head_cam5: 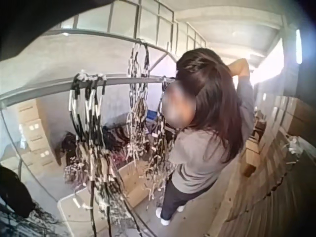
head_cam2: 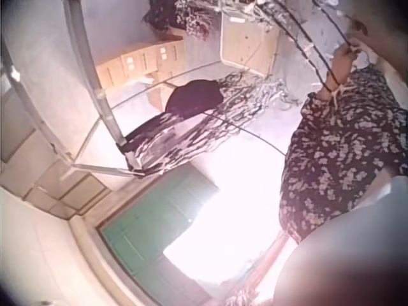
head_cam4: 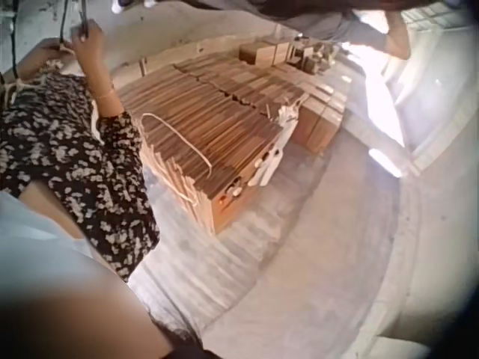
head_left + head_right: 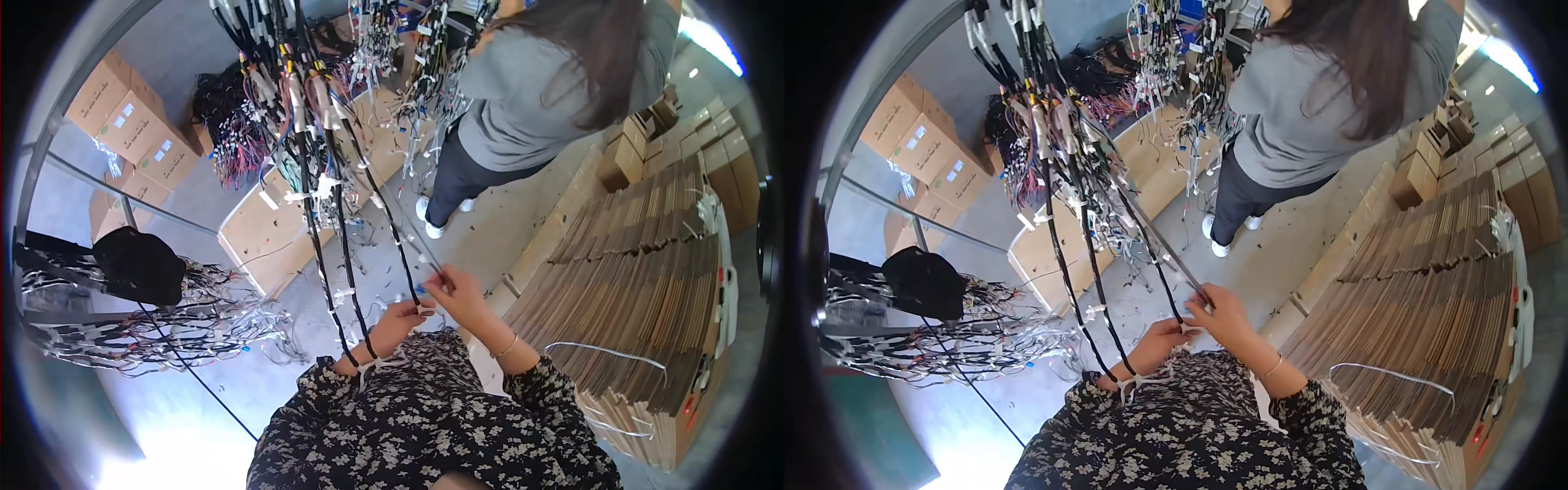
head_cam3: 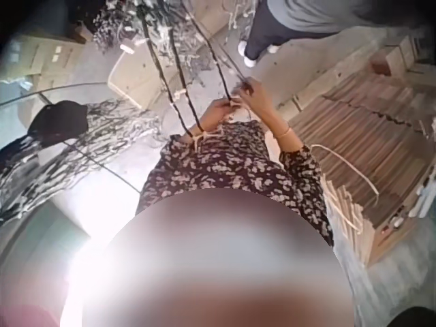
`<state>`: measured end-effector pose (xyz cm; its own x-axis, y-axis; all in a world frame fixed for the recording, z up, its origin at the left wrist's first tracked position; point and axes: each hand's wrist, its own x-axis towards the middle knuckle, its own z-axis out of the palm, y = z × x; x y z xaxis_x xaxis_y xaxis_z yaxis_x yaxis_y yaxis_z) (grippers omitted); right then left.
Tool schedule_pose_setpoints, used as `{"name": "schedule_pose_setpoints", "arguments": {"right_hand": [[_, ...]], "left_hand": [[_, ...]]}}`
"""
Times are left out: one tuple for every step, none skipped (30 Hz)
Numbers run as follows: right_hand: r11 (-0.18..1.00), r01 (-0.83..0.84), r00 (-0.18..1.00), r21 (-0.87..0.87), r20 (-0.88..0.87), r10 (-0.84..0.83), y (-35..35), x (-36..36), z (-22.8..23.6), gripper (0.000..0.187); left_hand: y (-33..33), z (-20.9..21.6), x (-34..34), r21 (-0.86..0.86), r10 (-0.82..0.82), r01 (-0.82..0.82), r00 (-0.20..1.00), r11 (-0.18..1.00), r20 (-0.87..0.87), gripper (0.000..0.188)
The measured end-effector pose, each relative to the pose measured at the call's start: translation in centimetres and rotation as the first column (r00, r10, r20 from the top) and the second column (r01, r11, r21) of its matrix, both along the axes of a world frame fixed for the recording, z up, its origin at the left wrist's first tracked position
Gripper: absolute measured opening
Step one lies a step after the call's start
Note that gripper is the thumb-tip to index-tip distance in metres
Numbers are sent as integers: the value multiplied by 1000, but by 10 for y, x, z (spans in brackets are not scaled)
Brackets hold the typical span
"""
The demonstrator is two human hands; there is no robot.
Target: Measuring the length of electrical wire harnesses using a metal ruler and organizing them in a factory environment.
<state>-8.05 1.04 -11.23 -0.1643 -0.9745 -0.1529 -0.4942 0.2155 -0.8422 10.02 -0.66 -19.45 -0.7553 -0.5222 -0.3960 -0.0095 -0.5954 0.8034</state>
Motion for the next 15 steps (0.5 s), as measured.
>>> {"name": "schedule_pose_setpoints", "arguments": {"right_hand": [[1000, -8, 1000, -2, -12, 8, 6, -5, 1, 25], [985, 70, 988, -159, -123, -90, 13, -11, 6, 23], [943, 114, 962, -312, -202, -183, 20, -17, 12, 23], [940, 109, 955, -324, -228, -189, 26, -24, 21, 23], [970, 97, 943, -224, -292, -161, 34, -29, 33, 22], [990, 104, 927, -91, -352, -130, 40, -34, 45, 22], [993, 107, 944, -58, -308, -120, 46, -37, 58, 24], [991, 111, 939, -80, -319, -131, 51, -39, 72, 24], [995, 102, 970, 20, -222, -95, 56, -42, 85, 25], [988, 70, 992, 136, -118, -54, 61, -44, 97, 25], [976, 33, 999, 214, -44, -25, 64, -45, 106, 22], [977, -10, 1000, 213, 30, 4, 66, -44, 111, 19], [958, -49, 998, 282, 62, 33, 66, -44, 115, 16], [958, -92, 957, 270, 289, 10, 65, -40, 112, 15], [973, -136, 944, 188, 321, 69, 63, -37, 108, 18]], "left_hand": [[-1, -8, -1, -47, -58, 62, 996, 997, 74, 32], [-1, -15, -4, -22, -30, 32, 996, 999, 79, 33], [-2, -22, -7, -11, -35, 37, 987, 999, 154, 34], [-5, -29, -10, -92, -55, 79, 969, 993, 241, 41], [-5, -35, -13, -210, 30, 5, 986, 978, 165, 46], [-8, -41, -18, -314, 78, -10, 976, 949, 204, 51], [-10, -45, -22, -345, 72, -4, 981, 939, 183, 65], [-11, -49, -26, -392, 89, -43, 991, 919, 99, 65], [-12, -51, -30, -475, 107, -54, 991, 878, 86, 69], [-11, -52, -34, -499, 113, -37, 986, 866, 124, 73], [-10, -53, -36, -436, 61, 18, 984, 900, 166, 78], [-9, -53, -40, -481, 74, -9, 990, 877, 118, 78], [-9, -52, -44, -449, 45, -1, 995, 894, 88, 80], [-7, -51, -46, -403, 25, -1, 998, 915, 54, 81], [-7, -50, -48, -364, -3, 29, 997, 931, 72, 84]]}}
